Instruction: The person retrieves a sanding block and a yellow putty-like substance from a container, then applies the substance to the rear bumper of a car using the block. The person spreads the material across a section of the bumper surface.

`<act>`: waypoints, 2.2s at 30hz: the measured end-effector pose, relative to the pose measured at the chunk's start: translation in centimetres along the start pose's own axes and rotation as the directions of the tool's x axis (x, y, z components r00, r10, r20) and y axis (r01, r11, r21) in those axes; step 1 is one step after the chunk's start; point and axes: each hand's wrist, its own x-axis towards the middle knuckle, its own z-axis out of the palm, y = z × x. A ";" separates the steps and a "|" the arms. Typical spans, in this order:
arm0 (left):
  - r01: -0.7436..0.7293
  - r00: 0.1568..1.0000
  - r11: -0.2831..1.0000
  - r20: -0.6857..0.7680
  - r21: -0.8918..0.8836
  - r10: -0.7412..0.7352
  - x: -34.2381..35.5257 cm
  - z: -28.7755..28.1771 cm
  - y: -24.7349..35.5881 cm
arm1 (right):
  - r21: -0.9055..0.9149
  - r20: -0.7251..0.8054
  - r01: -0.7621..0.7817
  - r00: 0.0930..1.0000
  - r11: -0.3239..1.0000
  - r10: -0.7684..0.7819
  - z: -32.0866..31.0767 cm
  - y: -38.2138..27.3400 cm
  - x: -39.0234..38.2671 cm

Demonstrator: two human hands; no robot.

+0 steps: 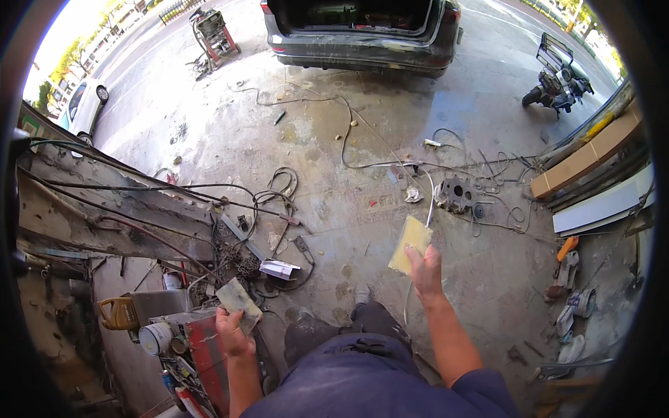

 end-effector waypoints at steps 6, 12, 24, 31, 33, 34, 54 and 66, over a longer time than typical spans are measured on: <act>-0.009 0.999 1.000 -0.041 -0.006 0.008 0.8 2.2 0.4 | 0.045 -0.068 0.095 0.993 0.994 -0.092 -1.8 -1.1 3.1; -0.035 0.995 0.999 -0.098 0.014 0.037 2.9 0.6 0.7 | 0.028 -0.196 0.050 0.980 0.998 -0.044 -2.1 -1.9 2.7; -0.196 0.976 0.919 0.154 0.343 0.151 1.9 4.7 -1.7 | 0.163 0.018 -0.085 0.996 0.983 0.083 4.4 -2.6 1.3; -0.277 0.844 0.849 0.536 0.450 -0.009 -2.4 12.0 -2.1 | 0.149 0.543 -0.340 0.813 0.929 0.210 11.1 -2.6 -4.7; -0.099 0.813 0.911 0.560 0.401 -0.159 -3.3 12.5 -2.5 | 0.147 0.628 -0.352 0.756 0.924 0.188 11.8 -2.0 -5.6; -0.001 0.786 0.922 0.571 0.387 -0.238 -3.6 12.8 -2.3 | 0.141 0.651 -0.420 0.721 0.897 0.236 11.8 -1.9 -5.8; -0.073 0.858 0.991 0.514 0.113 0.004 -6.4 12.7 -1.5 | 0.017 0.499 0.067 0.864 0.998 -0.067 11.6 -5.9 -6.7; -0.221 0.827 0.892 0.560 0.394 -0.042 -6.6 11.7 -0.2 | -0.060 0.608 0.075 0.794 0.995 -0.023 12.0 -5.7 -8.5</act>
